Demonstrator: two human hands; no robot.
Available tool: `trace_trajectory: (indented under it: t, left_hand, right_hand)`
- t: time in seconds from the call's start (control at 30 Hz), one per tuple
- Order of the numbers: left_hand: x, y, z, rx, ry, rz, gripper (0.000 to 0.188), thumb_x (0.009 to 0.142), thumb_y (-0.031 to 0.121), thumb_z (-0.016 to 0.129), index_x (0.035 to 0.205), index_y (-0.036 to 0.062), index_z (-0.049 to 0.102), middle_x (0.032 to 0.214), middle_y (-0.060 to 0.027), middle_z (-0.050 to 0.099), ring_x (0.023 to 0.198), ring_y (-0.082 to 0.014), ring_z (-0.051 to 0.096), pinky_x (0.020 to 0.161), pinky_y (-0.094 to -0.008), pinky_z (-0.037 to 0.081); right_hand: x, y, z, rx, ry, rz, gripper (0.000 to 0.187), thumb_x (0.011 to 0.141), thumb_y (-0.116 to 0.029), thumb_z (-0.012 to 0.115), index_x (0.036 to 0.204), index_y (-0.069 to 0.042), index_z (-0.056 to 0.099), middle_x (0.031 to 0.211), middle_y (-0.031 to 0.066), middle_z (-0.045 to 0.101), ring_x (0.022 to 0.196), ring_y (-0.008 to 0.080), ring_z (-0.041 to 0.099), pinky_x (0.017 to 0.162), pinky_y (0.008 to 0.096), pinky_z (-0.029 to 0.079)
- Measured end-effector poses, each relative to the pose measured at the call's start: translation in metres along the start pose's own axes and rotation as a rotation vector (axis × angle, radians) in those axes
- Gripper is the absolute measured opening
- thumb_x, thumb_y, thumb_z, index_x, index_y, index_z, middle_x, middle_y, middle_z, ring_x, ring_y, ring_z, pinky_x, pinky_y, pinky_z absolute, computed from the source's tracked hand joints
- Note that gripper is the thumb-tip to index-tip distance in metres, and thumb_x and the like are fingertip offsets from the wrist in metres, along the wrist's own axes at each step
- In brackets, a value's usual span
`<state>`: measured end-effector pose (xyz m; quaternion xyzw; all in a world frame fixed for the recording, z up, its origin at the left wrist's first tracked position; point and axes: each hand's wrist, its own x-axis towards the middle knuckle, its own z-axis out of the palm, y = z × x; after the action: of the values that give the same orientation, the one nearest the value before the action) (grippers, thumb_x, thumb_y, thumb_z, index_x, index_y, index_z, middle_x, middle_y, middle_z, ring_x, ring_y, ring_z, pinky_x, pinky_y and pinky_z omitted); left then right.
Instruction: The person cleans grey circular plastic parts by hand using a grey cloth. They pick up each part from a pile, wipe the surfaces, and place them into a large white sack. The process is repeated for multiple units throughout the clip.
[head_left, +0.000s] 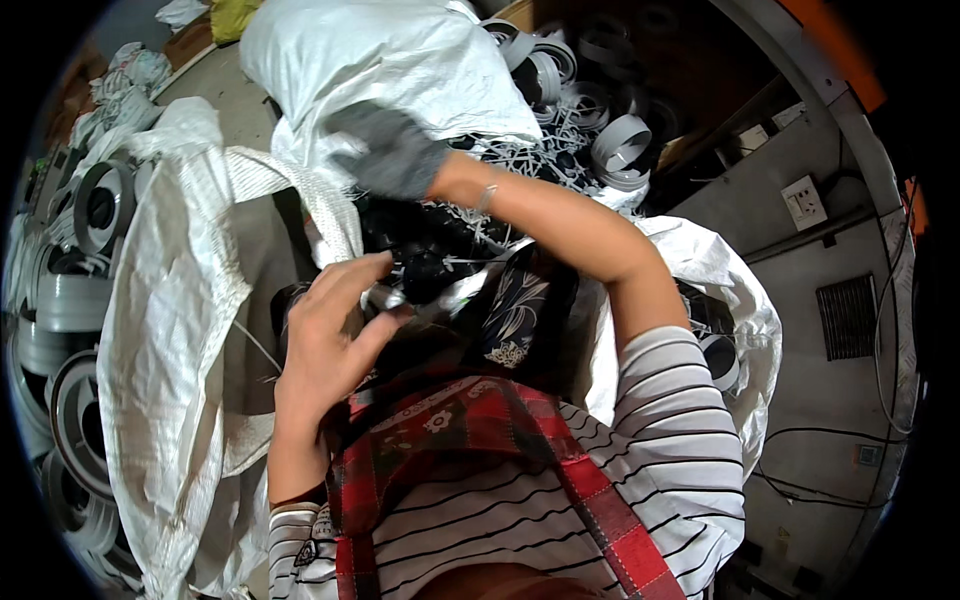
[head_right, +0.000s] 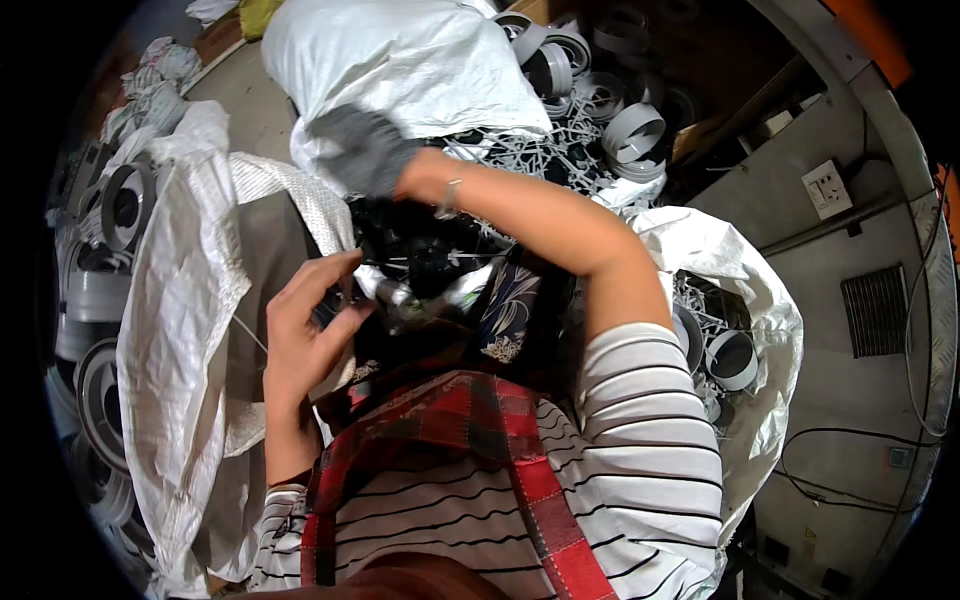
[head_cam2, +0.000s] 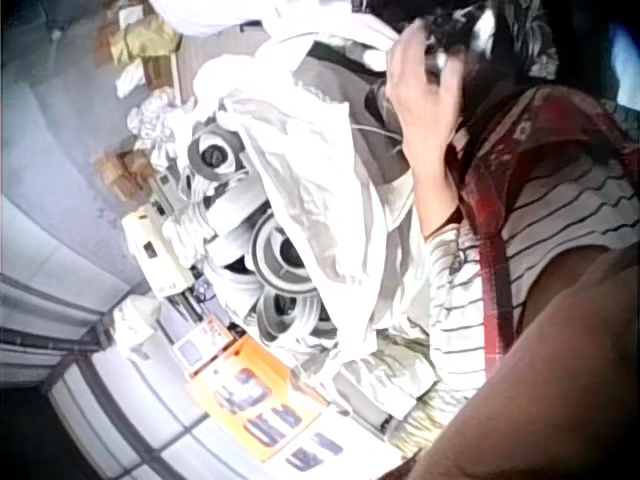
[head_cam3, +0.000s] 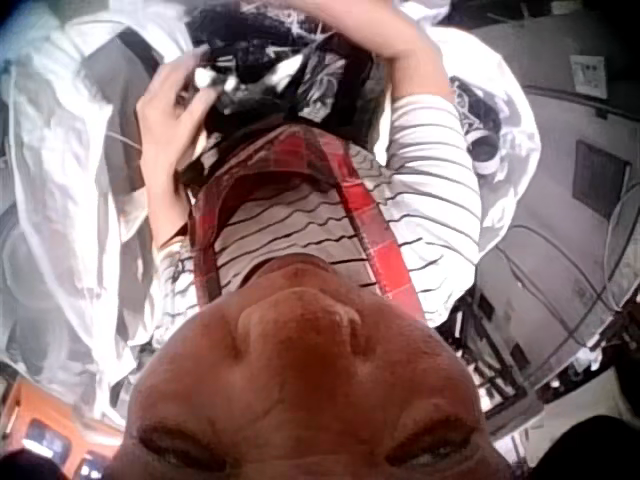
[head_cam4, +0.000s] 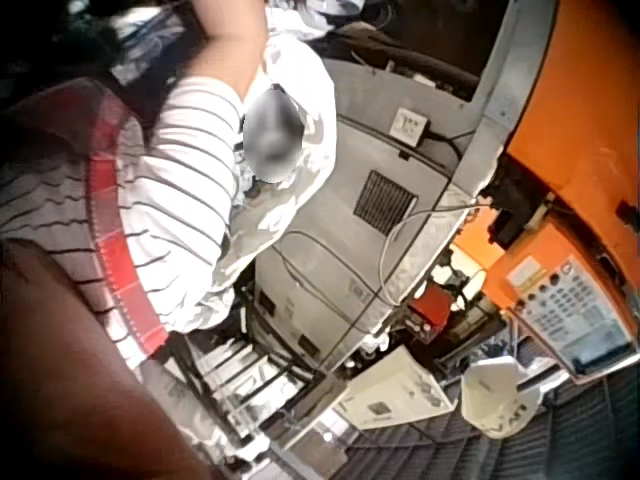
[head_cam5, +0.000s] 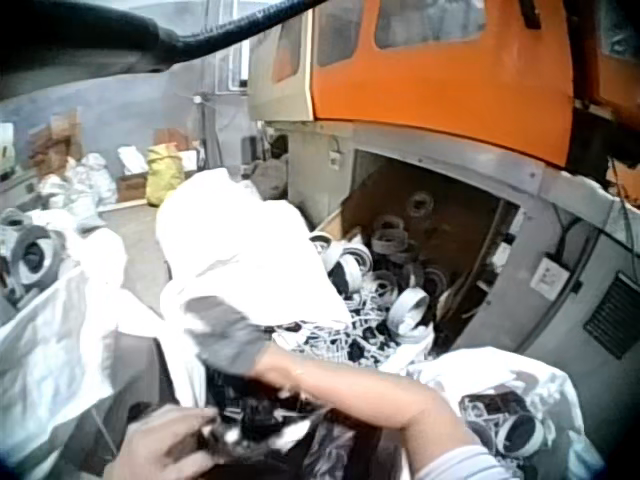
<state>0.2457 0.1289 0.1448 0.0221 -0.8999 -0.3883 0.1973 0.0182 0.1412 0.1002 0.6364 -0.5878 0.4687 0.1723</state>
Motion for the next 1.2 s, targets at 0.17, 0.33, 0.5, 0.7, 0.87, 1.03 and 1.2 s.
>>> trace_trajectory:
  t: [0.17,0.33,0.5,0.7,0.87,1.03,1.2]
  left_hand:
    - [0.05,-0.04,0.042,-0.123,-0.06,-0.101,0.037,0.071,0.01,0.069,0.104,-0.0019,0.061,0.103,-0.0155,0.063,0.094,-0.0255,0.062,0.083,-0.0309,0.047]
    - [0.097,-0.101,0.088,-0.513,0.021,-0.34,0.027,0.08,0.01,0.068,0.104,-0.0024,0.061,0.09,-0.0059,0.065,0.084,-0.0095,0.06,0.077,-0.0241,0.047]
    - [0.143,-0.141,0.12,-0.519,-0.031,-0.278,0.026,0.08,0.009,0.068,0.103,-0.0023,0.061,0.085,-0.0036,0.065,0.078,-0.0078,0.059,0.073,-0.023,0.047]
    - [0.161,-0.188,0.117,-0.358,-0.104,-0.424,0.022,0.079,0.009,0.066,0.099,-0.0012,0.063,0.075,-0.0003,0.06,0.07,-0.0049,0.053,0.067,-0.0208,0.044]
    - [0.164,-0.217,0.118,-0.412,-0.091,-0.555,0.021,0.078,0.009,0.063,0.098,0.0004,0.063,0.069,0.0049,0.049,0.066,-0.0034,0.042,0.063,-0.0182,0.039]
    - [0.148,-0.221,0.12,-0.285,-0.001,-0.449,0.032,0.076,0.008,0.067,0.106,-0.0016,0.06,0.086,-0.0085,0.062,0.076,-0.0148,0.058,0.071,-0.0259,0.047]
    - [0.151,-0.214,0.113,-0.097,-0.045,-0.29,0.04,0.074,0.005,0.068,0.113,-0.0012,0.057,0.102,-0.0179,0.062,0.088,-0.026,0.063,0.078,-0.0323,0.05]
  right_hand:
    - [-0.11,0.153,-0.133,-0.609,0.006,0.671,0.051,0.074,-0.034,0.068,0.112,-0.002,0.056,0.109,0.0184,0.059,0.099,0.0338,0.057,0.088,0.0399,0.044]
    - [-0.176,0.208,-0.224,-1.026,0.415,1.344,0.07,0.062,-0.048,0.071,0.116,-0.004,0.054,0.113,0.0182,0.06,0.104,0.0356,0.056,0.088,0.0411,0.045]
    - [-0.261,0.296,-0.27,-0.997,0.09,1.455,0.072,0.061,-0.046,0.073,0.115,-0.004,0.053,0.112,0.0181,0.06,0.102,0.0356,0.057,0.087,0.0376,0.047]
    - [-0.231,0.279,-0.214,-0.661,0.347,1.632,0.084,0.056,-0.034,0.08,0.122,0.004,0.045,0.115,0.02,0.058,0.106,0.0326,0.057,0.092,0.0357,0.045]
    - [-0.193,0.247,-0.166,-0.136,-0.003,1.133,0.054,0.069,-0.04,0.074,0.101,0.002,0.061,0.1,0.0164,0.064,0.087,0.0251,0.061,0.08,0.0346,0.049]
    - [-0.099,0.261,-0.134,-0.254,-0.276,0.943,0.034,0.08,-0.032,0.065,0.098,-0.004,0.059,0.09,0.0118,0.064,0.083,0.027,0.06,0.076,0.0364,0.049]
    - [-0.085,0.415,-0.147,-1.012,-0.299,0.77,0.064,0.073,-0.05,0.063,0.119,-0.007,0.055,0.113,0.0202,0.059,0.109,0.0347,0.054,0.095,0.0375,0.042]
